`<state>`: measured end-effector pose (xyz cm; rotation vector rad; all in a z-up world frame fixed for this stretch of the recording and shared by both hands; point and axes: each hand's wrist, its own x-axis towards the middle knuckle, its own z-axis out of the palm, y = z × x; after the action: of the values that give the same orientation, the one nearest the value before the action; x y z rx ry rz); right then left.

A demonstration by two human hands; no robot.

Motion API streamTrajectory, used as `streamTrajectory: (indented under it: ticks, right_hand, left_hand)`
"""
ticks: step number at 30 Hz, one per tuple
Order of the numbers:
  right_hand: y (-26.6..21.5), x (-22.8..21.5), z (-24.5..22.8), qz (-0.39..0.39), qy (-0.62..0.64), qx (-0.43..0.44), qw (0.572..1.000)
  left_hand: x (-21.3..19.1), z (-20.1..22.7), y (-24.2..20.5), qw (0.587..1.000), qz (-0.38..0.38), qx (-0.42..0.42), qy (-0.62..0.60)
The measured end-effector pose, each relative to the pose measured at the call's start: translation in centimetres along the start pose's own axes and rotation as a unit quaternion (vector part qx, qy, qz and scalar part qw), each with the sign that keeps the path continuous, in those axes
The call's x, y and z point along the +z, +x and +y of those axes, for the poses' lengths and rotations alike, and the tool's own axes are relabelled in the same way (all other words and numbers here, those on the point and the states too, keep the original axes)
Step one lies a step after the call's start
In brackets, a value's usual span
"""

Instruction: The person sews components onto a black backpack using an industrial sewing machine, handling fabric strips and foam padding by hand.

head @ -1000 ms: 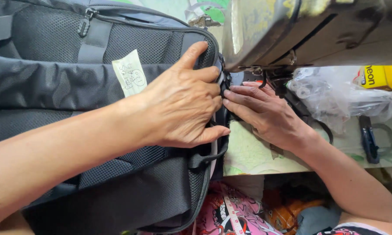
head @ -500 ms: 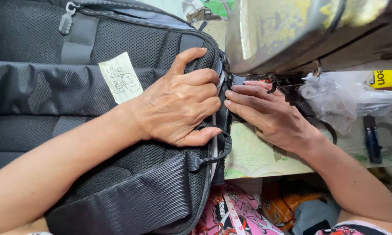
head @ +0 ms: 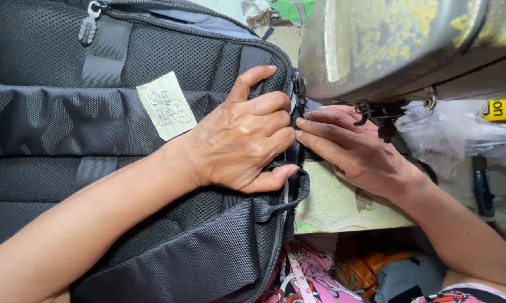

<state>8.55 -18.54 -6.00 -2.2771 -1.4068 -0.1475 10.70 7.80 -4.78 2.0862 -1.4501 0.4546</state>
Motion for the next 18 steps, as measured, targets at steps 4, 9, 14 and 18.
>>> streamTrajectory:
  ticks: [4, 9, 14, 18]
  right_hand:
    - [-0.6, 0.0, 0.0, -0.034, 0.006, 0.028, 0.999]
    - [-3.0, 0.7, 0.2, -0.129, -0.211, 0.102, 0.963]
    - [-1.9, -0.2, 0.0, -0.126, -0.165, 0.073, 0.976]
    - [-0.3, -0.1, -0.1, -0.094, -0.141, 0.016, 0.985]
  left_hand:
    - [0.1, -0.1, -0.1, 1.000, 0.009, 0.000, -0.003]
    - [0.2, -0.2, -0.3, 1.000, 0.005, 0.000, -0.002]
    - [0.2, -0.2, -0.3, 1.000, 0.006, 0.002, -0.004]
    - [0.2, -0.3, -0.3, 1.000, 0.007, 0.008, 0.004]
